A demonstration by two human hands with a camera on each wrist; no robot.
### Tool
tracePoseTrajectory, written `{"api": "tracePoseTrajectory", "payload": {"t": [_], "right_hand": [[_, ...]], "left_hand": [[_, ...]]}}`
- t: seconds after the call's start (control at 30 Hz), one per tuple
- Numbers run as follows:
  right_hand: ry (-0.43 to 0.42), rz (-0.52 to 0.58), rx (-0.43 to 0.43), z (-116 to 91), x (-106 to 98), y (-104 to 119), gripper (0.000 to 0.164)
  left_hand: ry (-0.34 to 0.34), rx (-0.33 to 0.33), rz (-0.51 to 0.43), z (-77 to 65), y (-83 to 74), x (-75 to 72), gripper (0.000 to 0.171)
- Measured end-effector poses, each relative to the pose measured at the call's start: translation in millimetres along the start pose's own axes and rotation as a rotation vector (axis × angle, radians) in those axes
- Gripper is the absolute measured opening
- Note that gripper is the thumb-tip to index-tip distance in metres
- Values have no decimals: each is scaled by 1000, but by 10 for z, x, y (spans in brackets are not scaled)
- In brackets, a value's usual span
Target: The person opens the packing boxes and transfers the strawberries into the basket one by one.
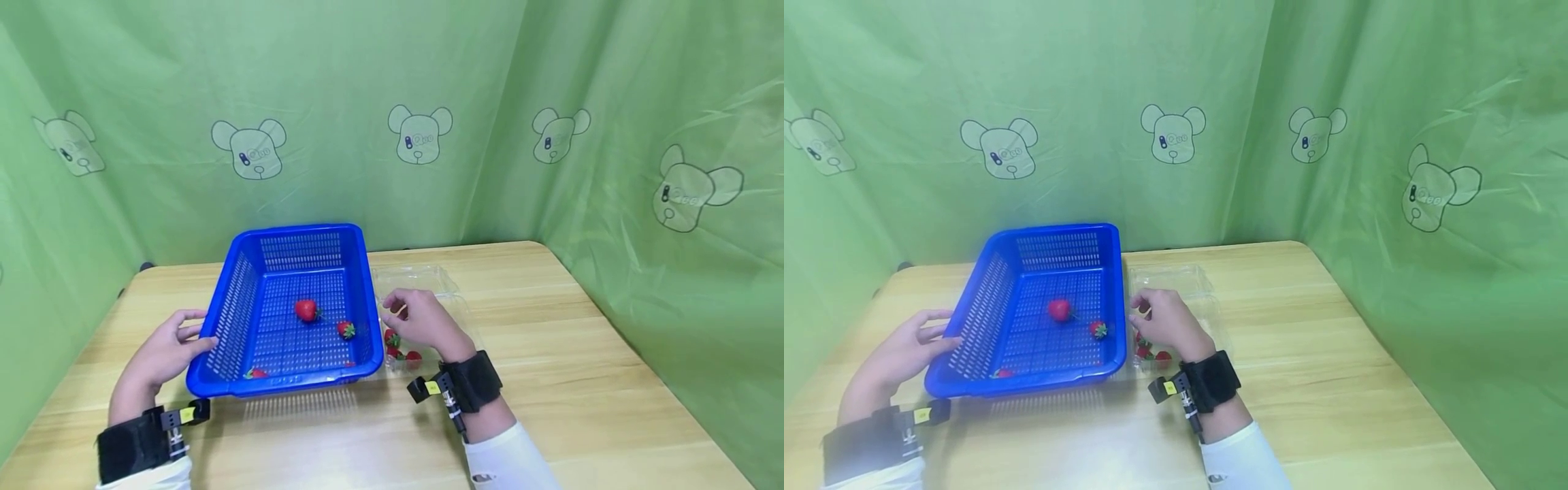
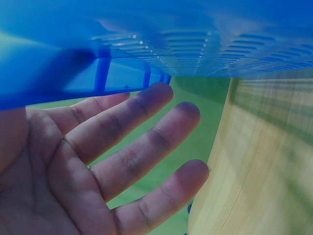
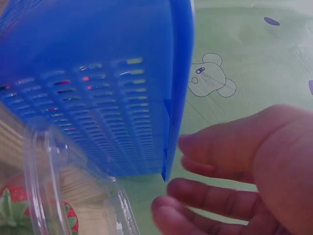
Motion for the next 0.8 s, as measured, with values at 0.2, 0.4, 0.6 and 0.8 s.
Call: {"api": "tracePoseTrajectory", "payload": {"t": [0.2,0.4,0.6,0.8], "right_hand": [[70,-16,92,-22,-6,-51,14],[147,-50,139,-28,-12,-130,19],[220,-67,169,-36,-20,-219,17],[283,-90,203,-54,-12,-319,14]], "left_hand": [[2,2,1,7,10,4,63],[1,7,0,6,-1,-7,63],[-1,10,-4,2,-10,-2,62],[4,5,-8,-8,-12,4,62]]}}
Point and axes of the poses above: each hand's wrist, its own z-axis towards the middle knuckle, its own x-axis out of the palm, y = z × x, the point moved 3 cm from there along z, towards the middle knuckle, and after that the axes turned 10 degrees about z, right-handed, at the moved point
